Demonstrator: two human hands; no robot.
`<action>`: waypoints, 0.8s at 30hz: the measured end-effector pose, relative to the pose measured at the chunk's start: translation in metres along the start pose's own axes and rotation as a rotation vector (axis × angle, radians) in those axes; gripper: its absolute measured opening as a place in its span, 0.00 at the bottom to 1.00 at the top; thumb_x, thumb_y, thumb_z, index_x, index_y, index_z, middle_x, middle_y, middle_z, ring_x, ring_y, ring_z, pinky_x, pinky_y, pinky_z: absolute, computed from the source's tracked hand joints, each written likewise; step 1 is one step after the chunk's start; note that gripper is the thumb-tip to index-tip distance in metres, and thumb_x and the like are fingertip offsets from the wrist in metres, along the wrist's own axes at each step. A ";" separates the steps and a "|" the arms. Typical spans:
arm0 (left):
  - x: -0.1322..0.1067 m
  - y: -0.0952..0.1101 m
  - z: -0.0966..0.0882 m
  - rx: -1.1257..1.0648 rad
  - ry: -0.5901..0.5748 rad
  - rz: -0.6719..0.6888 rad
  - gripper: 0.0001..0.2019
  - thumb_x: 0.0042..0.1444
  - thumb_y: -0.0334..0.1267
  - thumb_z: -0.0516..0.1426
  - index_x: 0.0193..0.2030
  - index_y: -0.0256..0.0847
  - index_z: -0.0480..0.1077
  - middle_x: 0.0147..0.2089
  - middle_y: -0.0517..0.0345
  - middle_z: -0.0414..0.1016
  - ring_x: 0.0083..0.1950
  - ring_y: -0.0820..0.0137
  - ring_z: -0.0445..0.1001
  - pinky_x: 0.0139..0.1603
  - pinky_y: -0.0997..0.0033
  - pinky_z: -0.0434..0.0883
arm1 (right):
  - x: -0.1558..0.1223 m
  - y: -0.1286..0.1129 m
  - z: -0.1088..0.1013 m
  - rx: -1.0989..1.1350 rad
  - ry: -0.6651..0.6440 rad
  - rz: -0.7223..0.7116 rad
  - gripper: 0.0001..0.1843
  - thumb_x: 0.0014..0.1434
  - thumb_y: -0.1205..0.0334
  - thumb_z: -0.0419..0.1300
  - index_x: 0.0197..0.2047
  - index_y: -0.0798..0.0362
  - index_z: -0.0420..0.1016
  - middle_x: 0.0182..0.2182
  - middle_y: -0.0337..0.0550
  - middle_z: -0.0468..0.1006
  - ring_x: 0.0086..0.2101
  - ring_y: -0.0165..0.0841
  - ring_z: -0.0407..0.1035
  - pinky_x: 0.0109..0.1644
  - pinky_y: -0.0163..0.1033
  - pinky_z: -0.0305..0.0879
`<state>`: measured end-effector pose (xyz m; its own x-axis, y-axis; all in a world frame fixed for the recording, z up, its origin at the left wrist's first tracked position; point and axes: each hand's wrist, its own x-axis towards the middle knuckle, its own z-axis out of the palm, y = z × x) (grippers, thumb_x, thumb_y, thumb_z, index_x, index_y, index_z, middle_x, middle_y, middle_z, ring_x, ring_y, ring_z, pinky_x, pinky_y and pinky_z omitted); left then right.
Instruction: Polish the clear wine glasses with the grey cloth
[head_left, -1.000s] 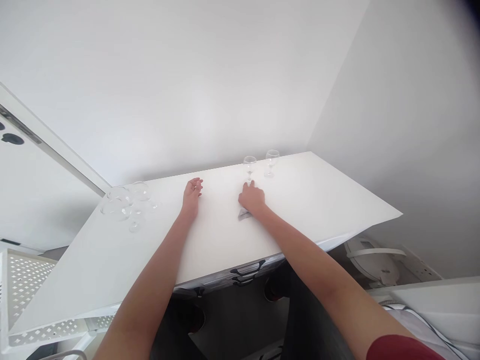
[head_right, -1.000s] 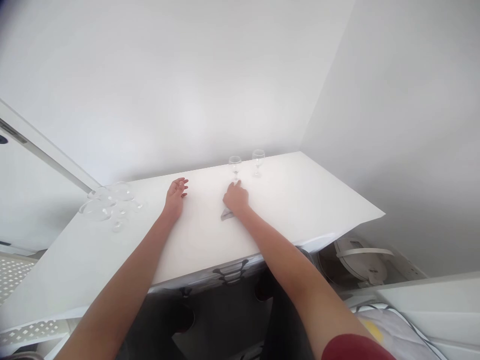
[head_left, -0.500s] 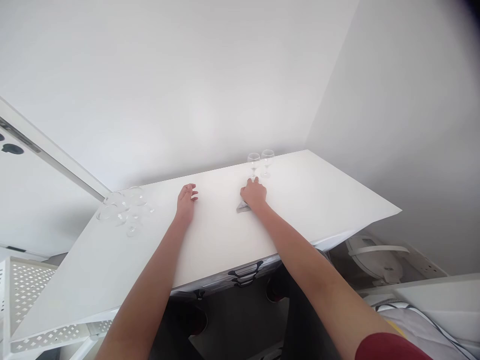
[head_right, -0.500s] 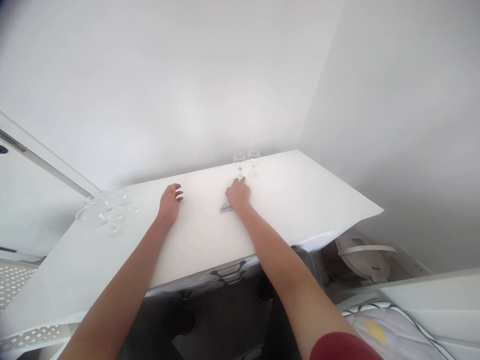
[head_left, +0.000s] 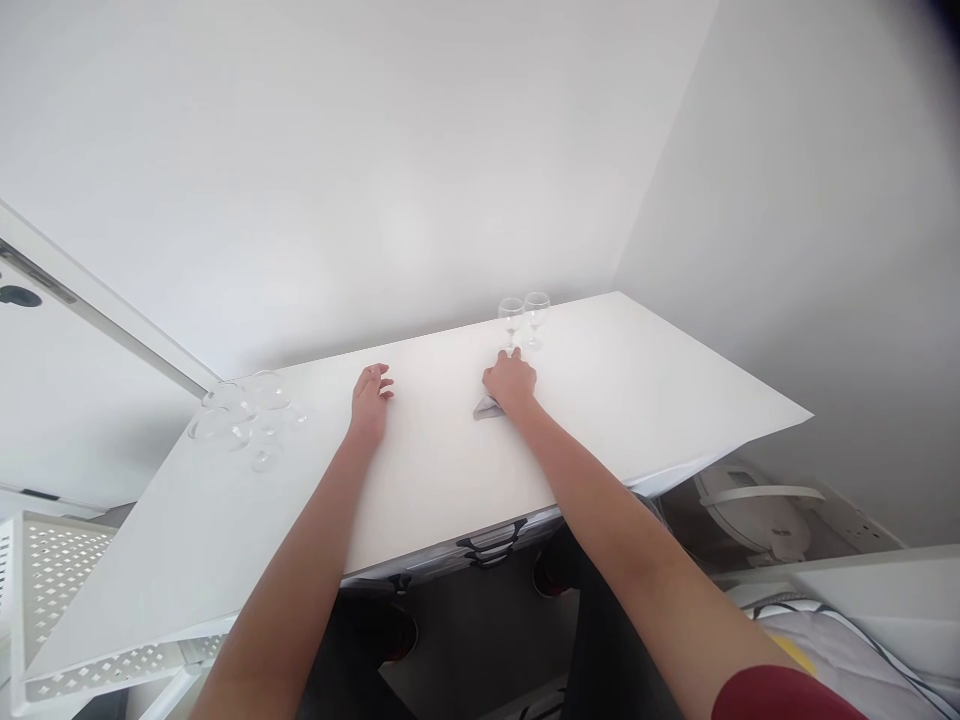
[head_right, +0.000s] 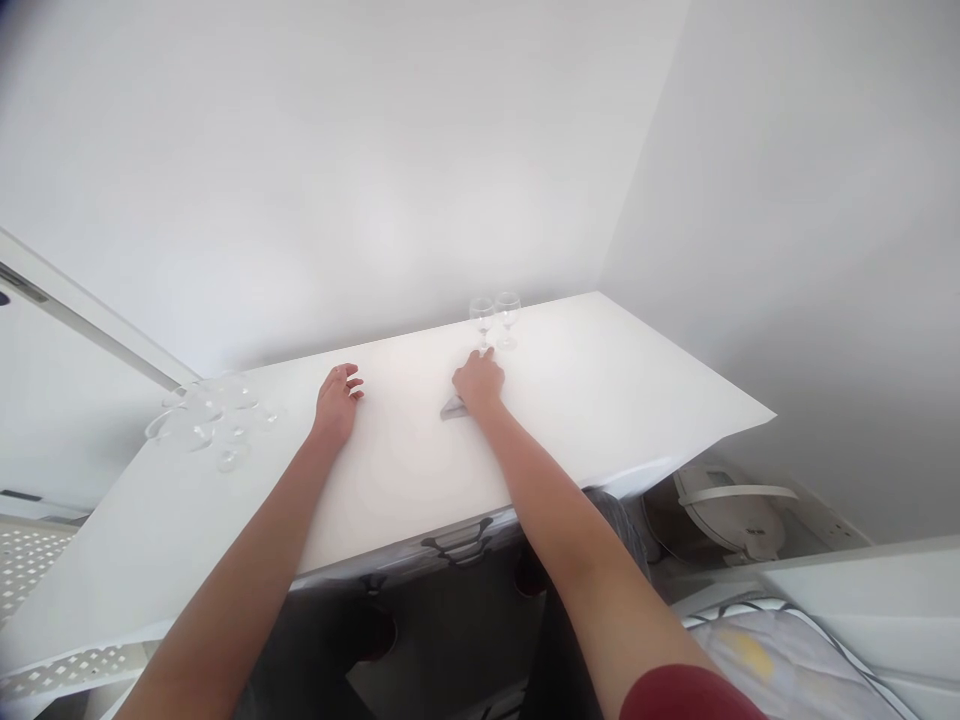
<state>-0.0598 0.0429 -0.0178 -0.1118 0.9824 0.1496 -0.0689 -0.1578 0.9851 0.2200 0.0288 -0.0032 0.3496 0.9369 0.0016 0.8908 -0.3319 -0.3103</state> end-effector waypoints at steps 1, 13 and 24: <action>0.000 0.001 0.000 -0.003 0.002 -0.004 0.19 0.61 0.62 0.58 0.44 0.49 0.74 0.62 0.52 0.70 0.50 0.65 0.74 0.40 0.66 0.70 | 0.000 0.000 -0.001 0.002 0.000 0.004 0.29 0.68 0.59 0.48 0.69 0.59 0.65 0.74 0.65 0.54 0.50 0.46 0.77 0.47 0.46 0.71; -0.002 0.005 0.001 -0.066 0.001 -0.047 0.20 0.63 0.62 0.57 0.44 0.46 0.74 0.60 0.50 0.71 0.45 0.67 0.73 0.38 0.66 0.68 | -0.002 0.000 -0.002 0.001 -0.016 -0.008 0.26 0.69 0.58 0.47 0.66 0.58 0.67 0.74 0.65 0.54 0.49 0.45 0.77 0.47 0.46 0.70; -0.002 0.005 0.002 -0.185 0.011 -0.066 0.19 0.62 0.58 0.61 0.39 0.42 0.75 0.54 0.50 0.72 0.37 0.74 0.68 0.33 0.72 0.67 | 0.001 0.002 0.004 0.010 0.015 -0.004 0.27 0.69 0.58 0.48 0.66 0.57 0.68 0.74 0.63 0.56 0.49 0.46 0.77 0.47 0.46 0.70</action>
<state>-0.0582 0.0400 -0.0130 -0.1123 0.9902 0.0832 -0.2571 -0.1099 0.9601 0.2214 0.0297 -0.0079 0.3507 0.9363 0.0170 0.8893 -0.3273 -0.3195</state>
